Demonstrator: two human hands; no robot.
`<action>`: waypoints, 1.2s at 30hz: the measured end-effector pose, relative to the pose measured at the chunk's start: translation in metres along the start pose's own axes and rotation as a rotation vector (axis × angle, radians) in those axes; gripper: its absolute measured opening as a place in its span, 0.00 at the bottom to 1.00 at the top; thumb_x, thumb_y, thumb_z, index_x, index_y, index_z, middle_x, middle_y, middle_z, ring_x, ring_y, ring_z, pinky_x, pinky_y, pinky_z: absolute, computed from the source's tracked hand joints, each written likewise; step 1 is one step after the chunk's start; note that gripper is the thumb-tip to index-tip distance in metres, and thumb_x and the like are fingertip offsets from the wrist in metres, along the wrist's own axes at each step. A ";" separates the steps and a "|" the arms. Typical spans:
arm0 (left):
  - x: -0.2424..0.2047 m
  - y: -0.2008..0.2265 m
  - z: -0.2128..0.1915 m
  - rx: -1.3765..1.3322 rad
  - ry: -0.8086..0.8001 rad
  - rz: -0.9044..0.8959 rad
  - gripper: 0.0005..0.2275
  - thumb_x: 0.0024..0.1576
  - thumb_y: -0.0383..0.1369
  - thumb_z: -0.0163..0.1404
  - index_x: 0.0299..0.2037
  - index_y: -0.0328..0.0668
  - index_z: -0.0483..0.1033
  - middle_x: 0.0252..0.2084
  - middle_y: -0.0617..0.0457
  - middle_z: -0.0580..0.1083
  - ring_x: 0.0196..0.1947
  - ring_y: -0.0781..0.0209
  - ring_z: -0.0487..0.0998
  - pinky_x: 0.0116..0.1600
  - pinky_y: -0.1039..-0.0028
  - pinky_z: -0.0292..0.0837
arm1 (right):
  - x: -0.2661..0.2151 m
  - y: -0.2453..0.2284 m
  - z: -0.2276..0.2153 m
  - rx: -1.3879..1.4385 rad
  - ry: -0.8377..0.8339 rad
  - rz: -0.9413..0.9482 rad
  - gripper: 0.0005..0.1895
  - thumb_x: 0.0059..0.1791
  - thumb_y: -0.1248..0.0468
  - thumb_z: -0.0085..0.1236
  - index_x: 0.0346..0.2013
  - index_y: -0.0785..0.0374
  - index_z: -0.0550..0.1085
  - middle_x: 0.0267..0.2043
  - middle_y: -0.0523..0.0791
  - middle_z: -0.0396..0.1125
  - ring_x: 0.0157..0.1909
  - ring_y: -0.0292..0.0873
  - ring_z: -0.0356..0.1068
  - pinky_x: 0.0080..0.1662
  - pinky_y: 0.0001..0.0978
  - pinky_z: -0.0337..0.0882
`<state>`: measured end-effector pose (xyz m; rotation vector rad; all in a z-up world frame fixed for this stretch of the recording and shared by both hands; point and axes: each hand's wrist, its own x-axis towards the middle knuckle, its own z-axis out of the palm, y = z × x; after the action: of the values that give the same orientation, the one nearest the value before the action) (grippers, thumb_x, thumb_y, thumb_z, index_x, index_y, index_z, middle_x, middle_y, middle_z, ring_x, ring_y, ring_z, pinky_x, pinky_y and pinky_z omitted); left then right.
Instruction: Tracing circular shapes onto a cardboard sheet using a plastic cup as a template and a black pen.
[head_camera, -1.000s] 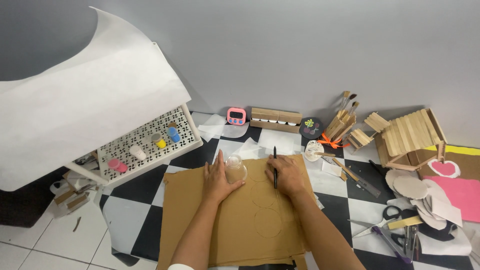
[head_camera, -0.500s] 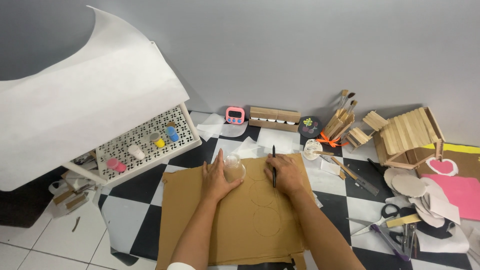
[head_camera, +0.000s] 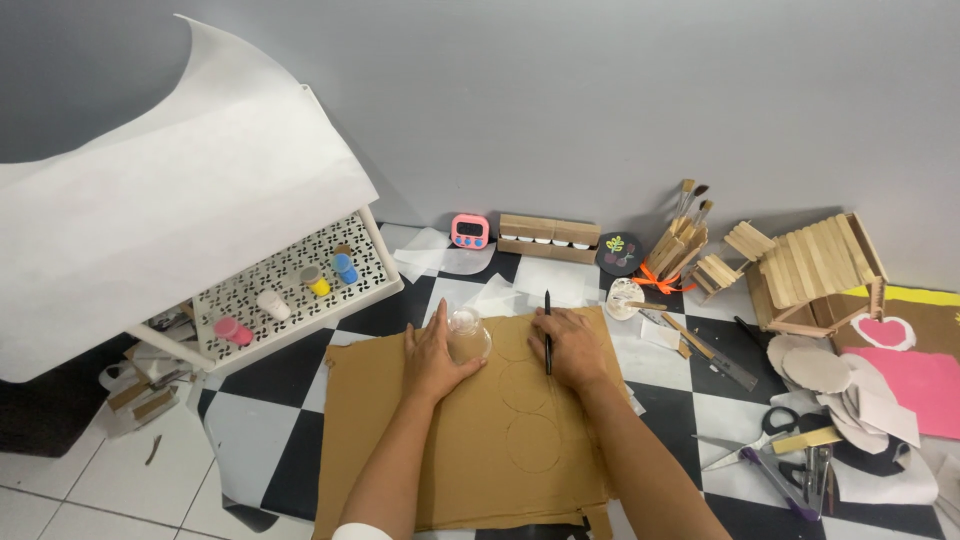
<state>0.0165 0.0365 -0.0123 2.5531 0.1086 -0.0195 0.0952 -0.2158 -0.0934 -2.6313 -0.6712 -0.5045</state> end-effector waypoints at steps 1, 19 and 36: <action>-0.001 0.001 -0.001 0.000 0.001 0.000 0.53 0.47 0.52 0.63 0.77 0.48 0.39 0.73 0.42 0.59 0.75 0.55 0.56 0.77 0.50 0.30 | 0.000 -0.002 -0.002 0.000 0.000 -0.001 0.12 0.50 0.48 0.58 0.46 0.43 0.74 0.55 0.36 0.75 0.62 0.36 0.69 0.60 0.31 0.62; -0.003 0.004 -0.005 -0.009 -0.019 -0.007 0.52 0.48 0.54 0.62 0.77 0.49 0.39 0.74 0.43 0.59 0.76 0.56 0.55 0.77 0.49 0.31 | 0.027 -0.022 0.019 0.854 0.284 0.207 0.11 0.57 0.60 0.52 0.44 0.57 0.82 0.40 0.44 0.78 0.37 0.40 0.77 0.43 0.33 0.75; -0.001 0.002 -0.006 -0.055 -0.036 -0.021 0.52 0.47 0.53 0.62 0.77 0.47 0.40 0.74 0.42 0.59 0.76 0.55 0.55 0.77 0.50 0.29 | 0.043 -0.039 0.070 1.032 0.056 0.423 0.09 0.51 0.66 0.62 0.41 0.60 0.70 0.36 0.45 0.74 0.40 0.38 0.74 0.41 0.28 0.75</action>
<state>0.0152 0.0381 -0.0063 2.4950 0.1203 -0.0696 0.1275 -0.1365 -0.1255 -1.6841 -0.2208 -0.0505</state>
